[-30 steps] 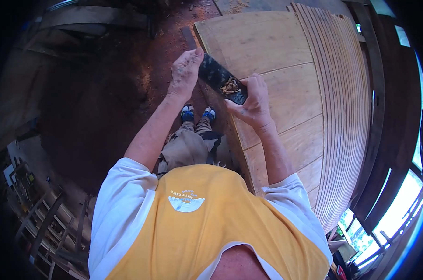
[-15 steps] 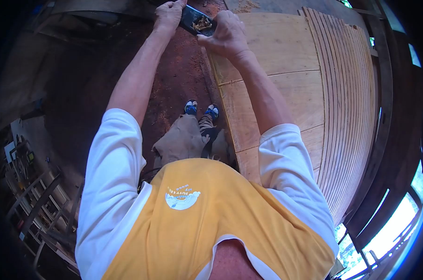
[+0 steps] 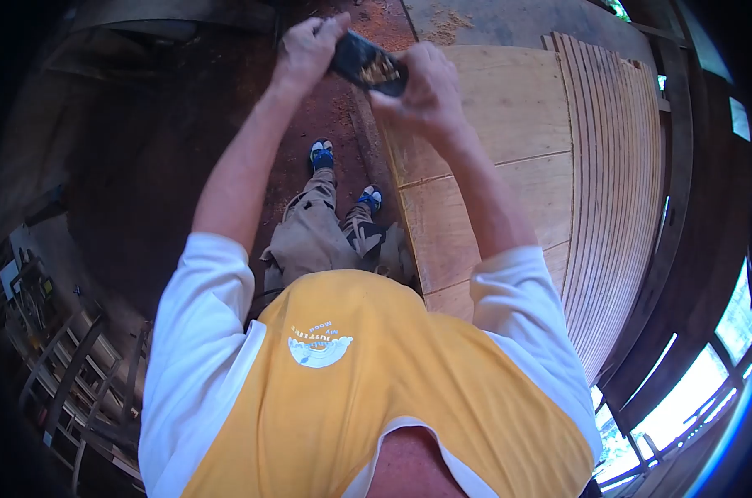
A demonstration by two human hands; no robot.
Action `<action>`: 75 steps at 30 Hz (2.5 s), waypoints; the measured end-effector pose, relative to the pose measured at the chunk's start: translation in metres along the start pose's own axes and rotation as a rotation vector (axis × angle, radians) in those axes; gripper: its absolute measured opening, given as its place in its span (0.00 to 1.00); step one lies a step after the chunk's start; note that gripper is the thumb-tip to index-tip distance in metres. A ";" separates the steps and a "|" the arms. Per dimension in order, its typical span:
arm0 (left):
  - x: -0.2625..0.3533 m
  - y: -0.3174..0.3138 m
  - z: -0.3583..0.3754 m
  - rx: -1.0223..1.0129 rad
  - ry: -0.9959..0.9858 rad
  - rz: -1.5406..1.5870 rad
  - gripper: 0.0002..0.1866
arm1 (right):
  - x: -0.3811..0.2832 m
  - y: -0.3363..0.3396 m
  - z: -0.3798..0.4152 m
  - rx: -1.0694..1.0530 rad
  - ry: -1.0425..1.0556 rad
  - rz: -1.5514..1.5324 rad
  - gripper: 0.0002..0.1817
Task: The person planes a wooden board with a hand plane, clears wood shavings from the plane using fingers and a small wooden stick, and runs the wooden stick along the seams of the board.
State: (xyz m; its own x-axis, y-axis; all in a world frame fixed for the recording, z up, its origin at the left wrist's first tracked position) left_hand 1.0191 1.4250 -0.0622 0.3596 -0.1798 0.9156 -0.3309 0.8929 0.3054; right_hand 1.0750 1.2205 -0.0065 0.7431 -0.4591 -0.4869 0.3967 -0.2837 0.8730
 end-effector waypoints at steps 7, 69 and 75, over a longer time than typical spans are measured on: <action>-0.009 -0.036 0.087 -0.078 0.060 0.054 0.23 | -0.015 -0.001 0.078 -0.079 0.062 -0.032 0.31; -0.033 -0.003 0.003 -0.465 -0.138 0.116 0.22 | -0.004 0.027 0.207 0.584 -0.768 -1.590 0.34; 0.089 -0.030 0.044 -0.389 -0.732 -0.373 0.24 | -0.037 0.002 0.244 0.493 -0.878 -1.419 0.33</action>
State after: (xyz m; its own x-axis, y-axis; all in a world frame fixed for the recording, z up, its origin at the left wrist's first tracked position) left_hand 1.0224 1.3641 0.0220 -0.3042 -0.5834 0.7531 0.0617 0.7768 0.6267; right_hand 0.9168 1.0309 0.0063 -0.5633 0.1183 -0.8177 0.1145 -0.9690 -0.2191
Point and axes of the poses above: each hand's wrist, its own z-axis away from the middle knuckle, its own y-axis out of the back of the hand, x = y × z, the point moved 7 cm from there along -z, towards the middle knuckle, and after that the axes turned 12 degrees about -x, right-handed, at the moved point
